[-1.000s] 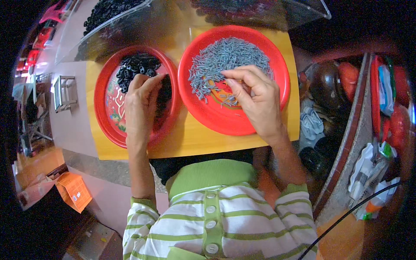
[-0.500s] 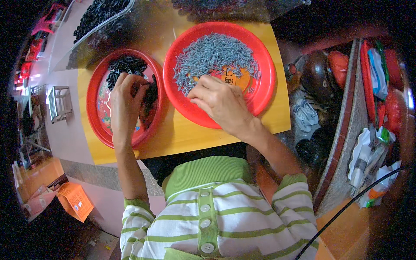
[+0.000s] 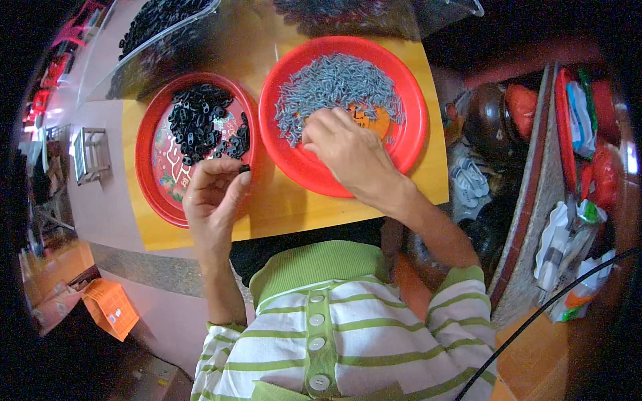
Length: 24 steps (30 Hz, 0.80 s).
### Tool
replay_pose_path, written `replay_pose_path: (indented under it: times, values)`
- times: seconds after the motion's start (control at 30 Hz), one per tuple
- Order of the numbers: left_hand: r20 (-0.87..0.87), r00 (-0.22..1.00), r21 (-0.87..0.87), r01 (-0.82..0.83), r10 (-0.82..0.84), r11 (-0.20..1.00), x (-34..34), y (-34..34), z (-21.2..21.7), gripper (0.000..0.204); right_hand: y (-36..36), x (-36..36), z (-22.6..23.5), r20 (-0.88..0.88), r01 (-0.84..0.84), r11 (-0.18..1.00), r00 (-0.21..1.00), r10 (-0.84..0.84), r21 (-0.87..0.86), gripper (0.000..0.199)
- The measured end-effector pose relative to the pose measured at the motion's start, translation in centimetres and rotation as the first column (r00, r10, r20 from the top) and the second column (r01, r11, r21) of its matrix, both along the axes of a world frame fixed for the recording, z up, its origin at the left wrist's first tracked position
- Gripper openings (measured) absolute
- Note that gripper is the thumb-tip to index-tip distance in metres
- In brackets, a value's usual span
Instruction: The person repeatedly picks small black plastic fasteners from a red plate and screws them onto grey metal screws taken from a second red plate. The assembled fasteners are placed back into the first plate. The process continues in a repetitive loop throughout the clip.
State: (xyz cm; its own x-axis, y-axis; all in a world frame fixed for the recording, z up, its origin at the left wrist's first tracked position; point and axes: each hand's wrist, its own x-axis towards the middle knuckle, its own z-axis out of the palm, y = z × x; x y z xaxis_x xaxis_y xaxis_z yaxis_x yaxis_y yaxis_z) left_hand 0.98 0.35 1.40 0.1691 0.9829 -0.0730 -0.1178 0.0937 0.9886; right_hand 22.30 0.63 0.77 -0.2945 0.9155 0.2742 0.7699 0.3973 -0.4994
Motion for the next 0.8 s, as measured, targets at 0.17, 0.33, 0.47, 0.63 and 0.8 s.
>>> replay_pose_path:
  times: [0.17,0.33,0.47,0.63,0.8]
  values:
    - [-0.096,0.984,0.033,0.154,-0.150,0.987,1.5,0.1,-0.4,0.027,-0.6,0.5,1.3,-0.468,0.084,0.925,0.844,-0.263,-0.370,0.007]
    - [0.074,0.978,-0.135,0.203,-0.195,0.970,3.1,0.4,-0.2,0.016,-0.8,1.3,1.3,-0.647,-0.021,0.815,0.620,-0.443,-0.579,0.013]
    - [0.117,0.975,-0.114,0.204,-0.191,0.972,4.2,1.1,-0.6,0.013,-0.6,1.6,0.6,-0.711,-0.086,0.809,0.535,-0.455,-0.582,0.013]
    - [0.188,0.969,-0.168,0.192,-0.160,0.967,5.5,1.9,-0.2,0.016,-0.3,1.9,1.6,-0.709,-0.138,0.752,0.476,-0.520,-0.644,0.017]
    - [0.037,0.969,-0.005,0.243,-0.243,0.970,6.1,2.7,-0.6,0.016,-0.5,1.9,1.4,-0.789,-0.237,0.773,0.380,-0.483,-0.588,0.022]
